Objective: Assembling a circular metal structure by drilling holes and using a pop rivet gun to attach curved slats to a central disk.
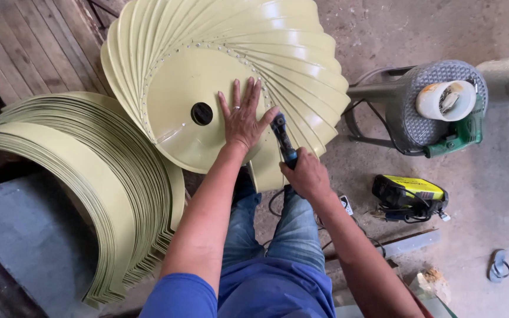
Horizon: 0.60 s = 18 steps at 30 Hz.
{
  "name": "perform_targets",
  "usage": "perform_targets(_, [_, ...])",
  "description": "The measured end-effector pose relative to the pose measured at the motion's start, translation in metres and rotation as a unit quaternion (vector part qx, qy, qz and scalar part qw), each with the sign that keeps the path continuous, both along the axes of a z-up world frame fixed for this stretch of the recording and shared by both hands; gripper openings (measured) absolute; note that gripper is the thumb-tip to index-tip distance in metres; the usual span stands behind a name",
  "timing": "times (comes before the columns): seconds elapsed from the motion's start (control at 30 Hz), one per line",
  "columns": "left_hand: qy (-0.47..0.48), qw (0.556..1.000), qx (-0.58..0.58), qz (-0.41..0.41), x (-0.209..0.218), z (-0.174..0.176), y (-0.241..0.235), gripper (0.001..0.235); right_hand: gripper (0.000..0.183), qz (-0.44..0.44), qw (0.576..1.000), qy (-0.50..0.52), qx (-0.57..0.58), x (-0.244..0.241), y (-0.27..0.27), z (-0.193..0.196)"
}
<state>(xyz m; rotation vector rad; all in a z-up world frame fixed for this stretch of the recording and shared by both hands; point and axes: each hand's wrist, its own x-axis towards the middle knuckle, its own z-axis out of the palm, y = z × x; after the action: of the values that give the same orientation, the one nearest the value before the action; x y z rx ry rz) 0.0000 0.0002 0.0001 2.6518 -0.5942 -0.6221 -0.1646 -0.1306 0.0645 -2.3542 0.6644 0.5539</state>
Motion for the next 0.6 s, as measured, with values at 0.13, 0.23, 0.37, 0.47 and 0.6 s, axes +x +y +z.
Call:
perform_targets(0.13, [-0.006,1.000,-0.007,0.000,0.001,0.009,-0.001,0.101,0.066,0.022,0.989,0.146,0.013,0.037,-0.006,0.079])
perform_targets(0.23, [-0.003,1.000,-0.011,0.011,0.002,0.017,-0.003,0.098,0.081,-0.026,0.988,0.143,0.048,0.041,-0.006,0.084])
perform_targets(0.37, [-0.043,0.998,0.041,-0.027,-0.004,-0.002,-0.002,0.090,0.080,-0.083,0.990,0.066,0.097,0.012,-0.001,0.023])
perform_targets(0.47, [-0.078,0.992,0.080,-0.053,-0.003,-0.005,-0.002,0.080,0.077,-0.105,0.982,-0.021,0.158,-0.013,-0.005,-0.035])
perform_targets(0.6, [-0.024,0.993,0.095,-0.069,-0.008,-0.002,-0.005,0.069,0.066,-0.198,0.930,-0.059,0.303,-0.037,-0.015,-0.087])
